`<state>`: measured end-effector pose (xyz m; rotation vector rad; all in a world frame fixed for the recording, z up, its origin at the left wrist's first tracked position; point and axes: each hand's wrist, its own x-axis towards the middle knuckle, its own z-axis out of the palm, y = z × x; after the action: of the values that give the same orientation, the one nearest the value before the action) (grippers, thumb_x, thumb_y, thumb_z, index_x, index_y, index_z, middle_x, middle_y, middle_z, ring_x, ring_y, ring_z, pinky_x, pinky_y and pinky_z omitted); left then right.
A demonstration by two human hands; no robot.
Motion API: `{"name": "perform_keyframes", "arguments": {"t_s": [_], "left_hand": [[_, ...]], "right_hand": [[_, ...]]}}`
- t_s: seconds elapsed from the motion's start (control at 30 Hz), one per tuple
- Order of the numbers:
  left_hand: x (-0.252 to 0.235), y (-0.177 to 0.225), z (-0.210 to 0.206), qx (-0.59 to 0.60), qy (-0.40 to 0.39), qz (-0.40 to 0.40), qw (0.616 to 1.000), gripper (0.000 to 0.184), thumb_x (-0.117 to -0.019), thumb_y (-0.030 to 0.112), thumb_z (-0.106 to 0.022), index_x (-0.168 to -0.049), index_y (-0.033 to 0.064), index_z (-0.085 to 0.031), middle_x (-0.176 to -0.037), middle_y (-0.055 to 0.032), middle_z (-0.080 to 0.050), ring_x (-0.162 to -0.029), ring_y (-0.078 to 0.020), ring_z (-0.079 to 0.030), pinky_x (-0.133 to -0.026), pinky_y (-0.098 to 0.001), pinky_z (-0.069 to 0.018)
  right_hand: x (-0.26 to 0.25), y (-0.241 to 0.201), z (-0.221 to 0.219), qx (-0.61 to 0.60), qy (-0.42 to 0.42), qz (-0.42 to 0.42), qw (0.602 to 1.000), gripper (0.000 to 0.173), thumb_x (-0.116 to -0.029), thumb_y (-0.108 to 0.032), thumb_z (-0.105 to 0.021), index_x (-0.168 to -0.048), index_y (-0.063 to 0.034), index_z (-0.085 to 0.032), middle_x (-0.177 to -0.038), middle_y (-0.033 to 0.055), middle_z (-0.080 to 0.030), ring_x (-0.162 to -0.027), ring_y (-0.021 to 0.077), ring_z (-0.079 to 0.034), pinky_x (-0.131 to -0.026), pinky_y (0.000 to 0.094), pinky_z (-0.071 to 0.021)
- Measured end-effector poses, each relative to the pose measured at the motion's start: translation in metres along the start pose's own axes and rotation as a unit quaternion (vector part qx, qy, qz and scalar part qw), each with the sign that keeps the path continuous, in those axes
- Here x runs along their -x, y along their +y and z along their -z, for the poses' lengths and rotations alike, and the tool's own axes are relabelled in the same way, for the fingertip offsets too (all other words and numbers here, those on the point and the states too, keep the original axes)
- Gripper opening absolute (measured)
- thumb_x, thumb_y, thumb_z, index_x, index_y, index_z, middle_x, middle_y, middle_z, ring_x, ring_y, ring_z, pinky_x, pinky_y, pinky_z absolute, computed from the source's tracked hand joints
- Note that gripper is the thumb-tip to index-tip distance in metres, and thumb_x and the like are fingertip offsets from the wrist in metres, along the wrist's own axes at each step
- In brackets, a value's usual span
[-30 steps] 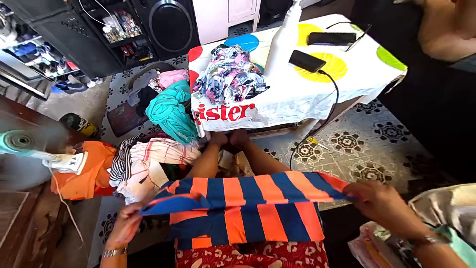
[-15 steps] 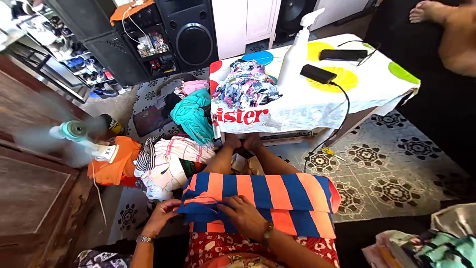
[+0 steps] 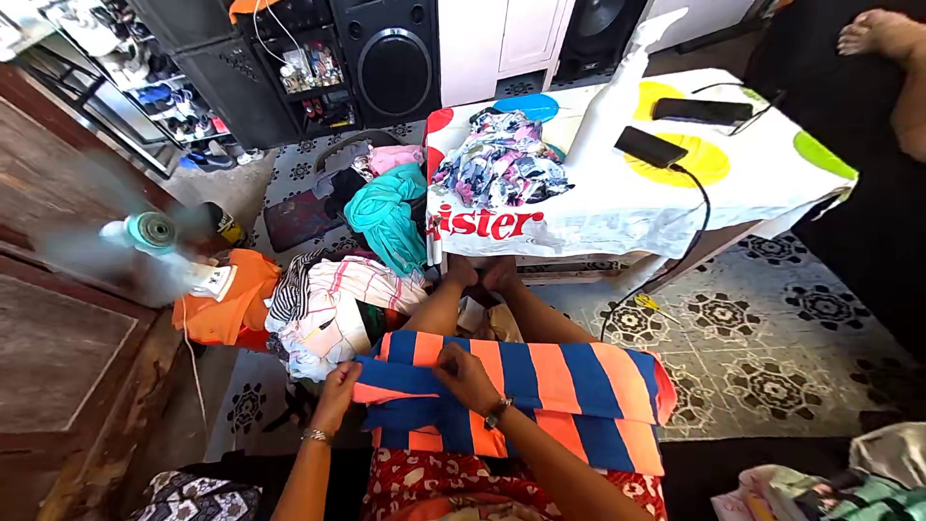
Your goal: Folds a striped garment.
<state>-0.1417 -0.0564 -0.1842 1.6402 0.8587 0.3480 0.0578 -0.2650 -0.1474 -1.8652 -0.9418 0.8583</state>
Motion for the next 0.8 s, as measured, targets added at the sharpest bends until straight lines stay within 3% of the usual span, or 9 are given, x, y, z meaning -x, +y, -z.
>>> {"name": "perform_keyframes", "arguments": {"t_s": [0.1,0.23,0.3,0.4,0.5,0.57,0.67,0.73,0.8], "left_hand": [[-0.005,-0.020,-0.012,-0.139,-0.019,0.051,0.989,0.028,-0.1066,0.013,-0.051,-0.113,-0.0108,-0.064,-0.110,-0.0240,-0.067,-0.101,-0.0284,-0.065,-0.094,-0.0450,-0.0516],[0.001,-0.022,-0.011,-0.107,0.024,0.080,0.991,0.032,-0.1076,0.017,-0.050,-0.125,-0.0077,-0.061,-0.110,-0.0232,-0.067,-0.094,-0.0266,-0.067,-0.088,-0.0437,-0.0545],[0.000,-0.015,-0.008,-0.094,0.044,0.068,0.992,0.036,-0.1088,0.019,-0.047,-0.134,-0.0056,-0.056,-0.111,-0.0226,-0.067,-0.092,-0.0260,-0.068,-0.084,-0.0430,-0.0562],[-0.009,0.001,-0.010,-0.120,0.011,-0.009,0.993,0.040,-0.1086,0.019,-0.044,-0.140,-0.0051,-0.051,-0.124,-0.0247,-0.065,-0.108,-0.0300,-0.066,-0.093,-0.0460,-0.0547],[-0.028,0.017,-0.030,-0.139,-0.071,-0.065,0.986,0.045,-0.1095,0.022,-0.037,-0.144,-0.0043,-0.051,-0.141,-0.0230,-0.058,-0.131,-0.0277,-0.057,-0.112,-0.0434,-0.0441],[-0.040,0.019,-0.046,-0.089,-0.090,-0.015,0.992,0.048,-0.1117,0.025,-0.031,-0.147,-0.0036,-0.047,-0.148,-0.0222,-0.052,-0.137,-0.0256,-0.050,-0.116,-0.0405,-0.0386],[-0.042,0.014,-0.062,0.006,-0.047,0.149,0.988,0.059,-0.1126,0.043,-0.022,-0.148,0.0044,-0.048,-0.145,-0.0167,-0.055,-0.133,-0.0219,-0.054,-0.111,-0.0422,-0.0447],[-0.039,0.006,-0.066,0.032,-0.021,0.184,0.982,0.055,-0.1128,0.040,-0.023,-0.144,0.0042,-0.051,-0.137,-0.0146,-0.060,-0.122,-0.0183,-0.059,-0.103,-0.0387,-0.0488],[-0.037,0.000,-0.065,-0.019,-0.025,0.175,0.984,0.047,-0.1137,0.027,-0.026,-0.141,-0.0037,-0.049,-0.135,-0.0200,-0.058,-0.120,-0.0210,-0.057,-0.103,-0.0385,-0.0469]], "right_hand": [[0.010,0.005,0.001,0.057,0.045,-0.021,0.997,0.042,-0.0994,-0.021,-0.065,-0.134,0.0022,-0.058,-0.132,0.0242,-0.059,-0.100,0.0310,-0.068,-0.091,0.0425,-0.0567],[0.048,0.025,0.060,0.171,0.164,-0.038,0.971,0.039,-0.1016,-0.024,-0.059,-0.132,0.0001,-0.063,-0.142,0.0256,-0.056,-0.130,0.0423,-0.056,-0.107,0.0599,-0.0445],[0.073,0.052,0.104,0.234,0.227,-0.117,0.938,0.043,-0.1052,-0.029,-0.052,-0.138,-0.0014,-0.060,-0.147,0.0262,-0.053,-0.137,0.0456,-0.049,-0.111,0.0650,-0.0381],[0.113,0.109,0.150,0.214,0.281,-0.253,0.901,0.052,-0.1103,-0.032,-0.037,-0.150,0.0000,-0.048,-0.152,0.0317,-0.045,-0.142,0.0528,-0.040,-0.111,0.0725,-0.0295],[0.137,0.144,0.161,-0.038,0.305,-0.306,0.901,0.058,-0.1138,-0.036,-0.023,-0.154,0.0032,-0.039,-0.154,0.0312,-0.042,-0.146,0.0415,-0.040,-0.120,0.0583,-0.0279],[0.145,0.151,0.156,-0.181,0.329,-0.312,0.873,0.067,-0.1124,-0.044,-0.016,-0.150,0.0041,-0.043,-0.149,0.0272,-0.049,-0.138,0.0321,-0.050,-0.115,0.0515,-0.0377],[0.150,0.157,0.149,-0.289,0.337,-0.320,0.837,0.069,-0.1112,-0.050,-0.013,-0.148,-0.0031,-0.047,-0.143,0.0183,-0.057,-0.129,0.0234,-0.057,-0.109,0.0470,-0.0451],[0.147,0.162,0.148,-0.333,0.360,-0.302,0.818,0.059,-0.1123,-0.045,-0.019,-0.140,-0.0065,-0.054,-0.128,0.0123,-0.065,-0.113,0.0169,-0.063,-0.097,0.0411,-0.0514],[0.140,0.180,0.157,-0.303,0.378,-0.274,0.830,0.044,-0.1120,-0.028,-0.031,-0.140,-0.0020,-0.052,-0.126,0.0174,-0.064,-0.110,0.0213,-0.063,-0.095,0.0418,-0.0519]]}}
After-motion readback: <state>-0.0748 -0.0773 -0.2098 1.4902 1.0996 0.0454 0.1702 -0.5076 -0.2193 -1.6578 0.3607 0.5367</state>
